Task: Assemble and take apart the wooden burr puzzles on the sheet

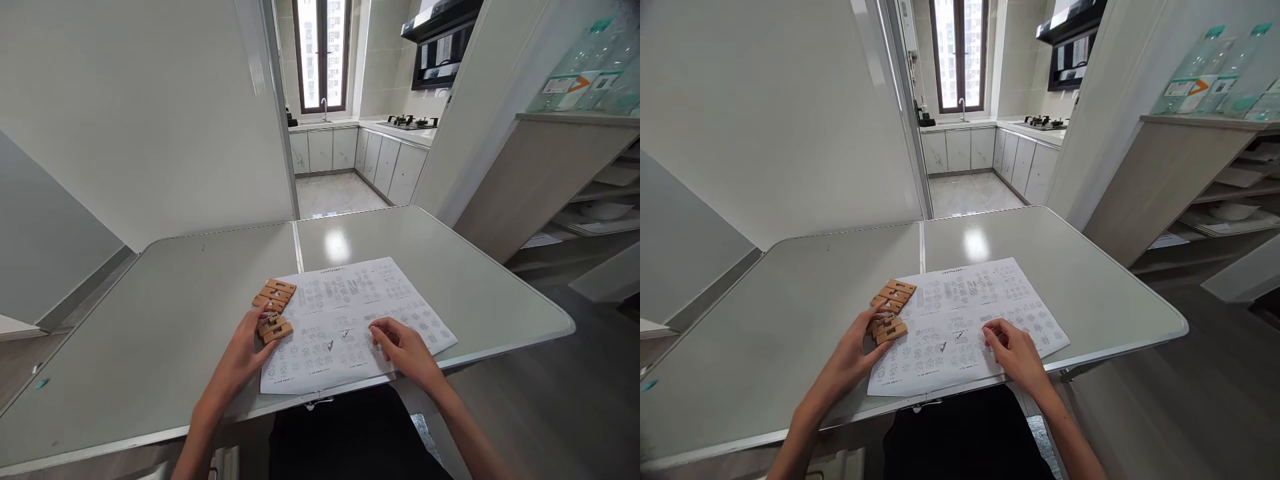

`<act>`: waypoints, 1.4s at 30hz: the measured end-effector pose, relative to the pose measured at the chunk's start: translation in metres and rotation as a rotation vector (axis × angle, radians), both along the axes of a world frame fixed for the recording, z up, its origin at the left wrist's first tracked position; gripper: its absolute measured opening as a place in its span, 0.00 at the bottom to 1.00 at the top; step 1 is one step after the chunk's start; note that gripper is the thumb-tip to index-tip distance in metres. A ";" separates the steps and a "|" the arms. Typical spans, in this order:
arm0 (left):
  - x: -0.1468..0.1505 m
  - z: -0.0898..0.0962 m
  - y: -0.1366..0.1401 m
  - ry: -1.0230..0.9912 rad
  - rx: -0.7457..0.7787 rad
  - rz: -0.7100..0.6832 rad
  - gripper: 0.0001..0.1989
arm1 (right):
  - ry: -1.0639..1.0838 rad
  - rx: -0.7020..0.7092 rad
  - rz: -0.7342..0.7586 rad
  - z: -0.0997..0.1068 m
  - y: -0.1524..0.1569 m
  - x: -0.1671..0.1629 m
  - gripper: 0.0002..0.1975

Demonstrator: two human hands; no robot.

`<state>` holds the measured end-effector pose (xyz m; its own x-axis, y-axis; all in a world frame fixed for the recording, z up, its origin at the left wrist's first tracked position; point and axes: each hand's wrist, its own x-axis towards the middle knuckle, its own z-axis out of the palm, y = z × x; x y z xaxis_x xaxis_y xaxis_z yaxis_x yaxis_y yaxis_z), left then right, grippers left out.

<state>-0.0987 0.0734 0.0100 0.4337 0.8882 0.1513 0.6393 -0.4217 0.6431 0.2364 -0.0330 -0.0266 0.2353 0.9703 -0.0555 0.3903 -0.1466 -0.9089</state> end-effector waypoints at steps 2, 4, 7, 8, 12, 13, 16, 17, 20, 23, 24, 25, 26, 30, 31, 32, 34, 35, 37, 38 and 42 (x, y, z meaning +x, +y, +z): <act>-0.006 0.000 -0.001 0.014 0.059 0.011 0.31 | 0.004 -0.004 0.014 0.000 0.000 0.000 0.21; -0.014 -0.003 -0.004 0.043 0.113 0.065 0.33 | -0.010 -0.004 0.021 0.000 -0.001 0.000 0.21; -0.029 -0.010 -0.013 0.060 0.129 0.186 0.33 | -0.057 0.015 0.015 -0.002 -0.002 -0.001 0.21; -0.033 -0.012 -0.015 0.047 0.121 0.221 0.32 | -0.077 0.024 0.011 -0.003 -0.003 -0.002 0.20; -0.039 -0.014 -0.025 -0.046 0.044 0.310 0.29 | -0.156 0.071 -0.011 -0.007 -0.007 -0.006 0.20; -0.039 -0.013 -0.026 -0.063 0.019 0.316 0.28 | -0.174 0.083 -0.016 -0.009 -0.009 -0.007 0.21; -0.037 -0.010 -0.029 -0.104 -0.025 0.352 0.26 | -0.224 0.106 -0.023 -0.013 -0.011 -0.012 0.21; -0.037 -0.010 -0.029 -0.119 -0.028 0.368 0.26 | -0.244 0.110 -0.029 -0.014 -0.011 -0.013 0.21; -0.038 -0.012 -0.029 -0.137 -0.035 0.400 0.25 | -0.305 0.123 -0.052 -0.016 -0.012 -0.017 0.21; -0.039 -0.013 -0.030 -0.120 -0.040 0.403 0.23 | -0.337 0.131 -0.056 -0.017 -0.013 -0.019 0.20; -0.040 -0.014 -0.030 -0.116 -0.041 0.399 0.23 | -0.340 0.132 -0.055 -0.017 -0.013 -0.020 0.19; -0.040 -0.014 -0.030 -0.114 -0.041 0.395 0.23 | -0.343 0.133 -0.054 -0.017 -0.014 -0.021 0.19; -0.041 -0.014 -0.031 -0.113 -0.039 0.392 0.23 | -0.345 0.135 -0.054 -0.017 -0.014 -0.021 0.19; -0.040 -0.014 -0.033 -0.117 -0.035 0.392 0.22 | -0.355 0.151 -0.052 -0.019 -0.014 -0.021 0.19; -0.040 -0.014 -0.033 -0.117 -0.038 0.394 0.22 | -0.357 0.152 -0.051 -0.020 -0.014 -0.021 0.19; -0.040 -0.013 -0.033 -0.116 -0.043 0.395 0.22 | -0.359 0.152 -0.050 -0.020 -0.014 -0.021 0.19; -0.039 -0.013 -0.033 -0.117 -0.053 0.397 0.22 | -0.364 0.152 -0.052 -0.021 -0.014 -0.021 0.19; -0.039 -0.013 -0.033 -0.117 -0.057 0.398 0.22 | -0.366 0.152 -0.053 -0.021 -0.014 -0.022 0.19; -0.038 -0.012 -0.033 -0.115 -0.063 0.402 0.23 | -0.369 0.152 -0.056 -0.021 -0.014 -0.022 0.19; -0.038 -0.012 -0.033 -0.113 -0.065 0.406 0.23 | -0.370 0.151 -0.056 -0.021 -0.014 -0.022 0.19; -0.037 -0.009 -0.034 -0.109 -0.073 0.407 0.23 | -0.365 0.149 -0.055 -0.019 -0.015 -0.023 0.20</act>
<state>-0.1355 0.0390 0.0011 0.0302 0.9938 0.1072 0.6708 -0.0996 0.7349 0.2137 -0.0478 -0.0457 0.2658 0.9468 0.1815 0.6867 -0.0538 -0.7250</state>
